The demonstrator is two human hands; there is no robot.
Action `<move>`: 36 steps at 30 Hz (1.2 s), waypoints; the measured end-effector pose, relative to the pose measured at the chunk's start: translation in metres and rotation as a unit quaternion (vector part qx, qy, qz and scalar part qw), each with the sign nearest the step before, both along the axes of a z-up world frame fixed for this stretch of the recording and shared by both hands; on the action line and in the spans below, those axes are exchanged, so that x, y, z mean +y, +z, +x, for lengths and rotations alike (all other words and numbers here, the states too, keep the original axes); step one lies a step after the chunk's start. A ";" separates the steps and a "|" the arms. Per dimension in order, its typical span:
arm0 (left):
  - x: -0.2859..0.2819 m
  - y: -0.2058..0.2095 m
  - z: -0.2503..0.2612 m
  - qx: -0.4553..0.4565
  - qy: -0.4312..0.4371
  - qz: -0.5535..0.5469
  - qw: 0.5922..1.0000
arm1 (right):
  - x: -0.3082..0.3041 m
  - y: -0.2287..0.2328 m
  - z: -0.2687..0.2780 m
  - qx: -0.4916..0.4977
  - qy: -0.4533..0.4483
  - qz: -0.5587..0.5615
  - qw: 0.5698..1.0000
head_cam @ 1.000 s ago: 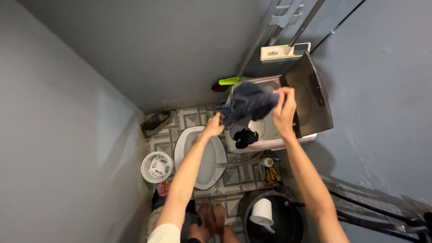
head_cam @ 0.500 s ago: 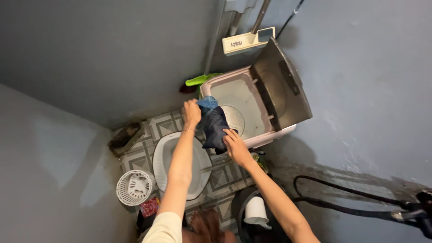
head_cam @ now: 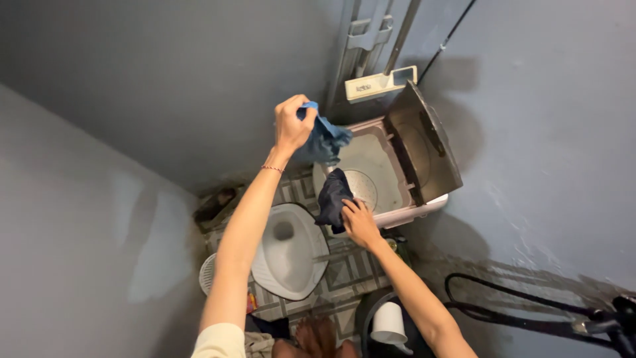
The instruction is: The recorder takes wet clothes out of a basin, wrings them, and hangs them on hangers.
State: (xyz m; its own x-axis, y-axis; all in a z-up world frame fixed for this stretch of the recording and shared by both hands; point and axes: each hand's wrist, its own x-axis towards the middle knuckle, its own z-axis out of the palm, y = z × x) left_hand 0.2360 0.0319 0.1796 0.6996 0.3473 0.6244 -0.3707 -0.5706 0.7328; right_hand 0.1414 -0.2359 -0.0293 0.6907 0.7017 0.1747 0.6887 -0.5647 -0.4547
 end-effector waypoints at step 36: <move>0.047 0.268 -0.238 0.310 0.053 0.455 0.833 | 0.092 0.515 0.193 -0.205 0.020 0.428 0.880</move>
State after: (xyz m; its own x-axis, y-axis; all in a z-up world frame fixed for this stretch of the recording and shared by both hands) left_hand -0.0016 0.0790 0.4473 0.9812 0.0071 0.1927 0.0051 -0.9999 0.0106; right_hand 0.3347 -0.1439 0.4856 0.4242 0.2143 0.8798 0.9055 -0.1086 -0.4102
